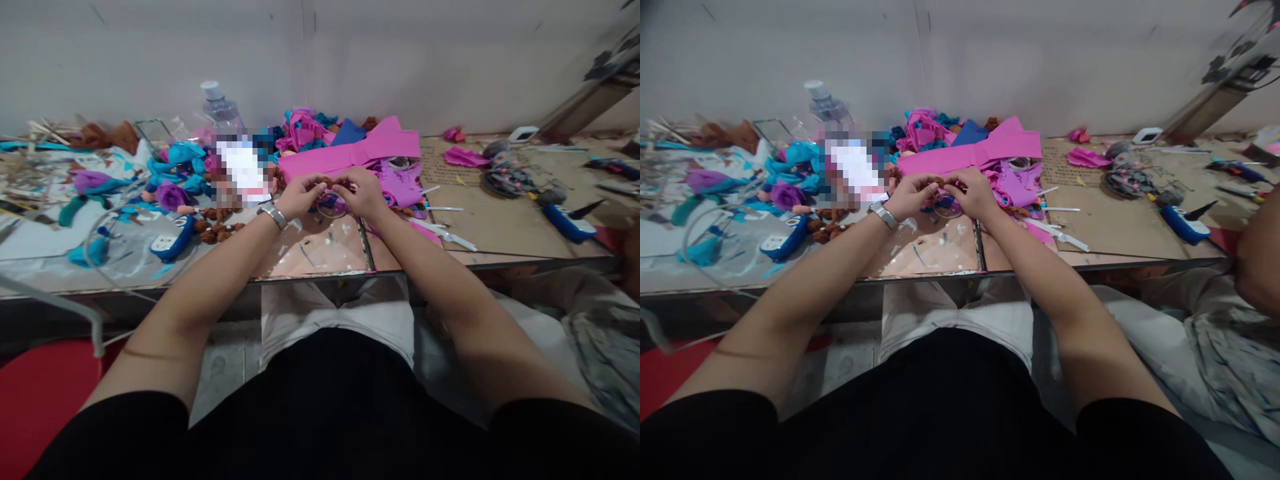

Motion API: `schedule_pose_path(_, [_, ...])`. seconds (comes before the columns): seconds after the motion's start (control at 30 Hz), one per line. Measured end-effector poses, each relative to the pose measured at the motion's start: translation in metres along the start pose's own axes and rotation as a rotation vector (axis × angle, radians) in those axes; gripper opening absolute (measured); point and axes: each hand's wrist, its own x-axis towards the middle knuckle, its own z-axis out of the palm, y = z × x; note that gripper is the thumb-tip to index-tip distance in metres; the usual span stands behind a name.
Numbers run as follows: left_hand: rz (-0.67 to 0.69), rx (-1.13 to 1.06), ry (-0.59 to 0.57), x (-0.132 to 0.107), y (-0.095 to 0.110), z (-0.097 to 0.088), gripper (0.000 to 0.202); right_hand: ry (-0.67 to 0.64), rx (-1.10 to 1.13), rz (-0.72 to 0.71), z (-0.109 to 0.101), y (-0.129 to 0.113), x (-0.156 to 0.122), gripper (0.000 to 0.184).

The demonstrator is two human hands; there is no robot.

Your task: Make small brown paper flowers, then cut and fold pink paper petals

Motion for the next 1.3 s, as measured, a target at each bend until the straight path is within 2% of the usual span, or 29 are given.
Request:
schedule_pose_path(0.17, [0.046,0.033,-0.043,-0.003,0.007,0.000,0.055,0.002,-0.004,-0.009,0.001,0.001,-0.001,0.052])
schedule_pose_path(0.37, [0.031,0.019,-0.094,-0.007,0.012,0.002,0.064,-0.016,-0.037,0.000,0.001,0.002,-0.003,0.044])
schedule_pose_path(0.47, [0.037,0.032,-0.095,-0.008,0.011,0.002,0.061,-0.029,-0.031,-0.006,0.001,0.002,-0.003,0.041])
schedule_pose_path(0.73, [0.144,0.181,-0.031,-0.005,0.010,-0.004,0.050,-0.032,-0.023,-0.028,0.002,0.003,-0.002,0.051])
schedule_pose_path(0.87, [0.139,0.247,-0.087,-0.004,0.012,-0.006,0.049,-0.005,-0.022,-0.037,0.004,0.002,-0.002,0.053])
schedule_pose_path(1.13, [0.148,0.100,-0.144,-0.002,0.005,-0.004,0.057,-0.006,0.015,-0.045,0.005,0.005,-0.004,0.049])
schedule_pose_path(1.3, [0.021,-0.087,-0.140,-0.001,-0.004,0.001,0.042,-0.073,-0.016,-0.092,0.005,0.004,-0.004,0.047])
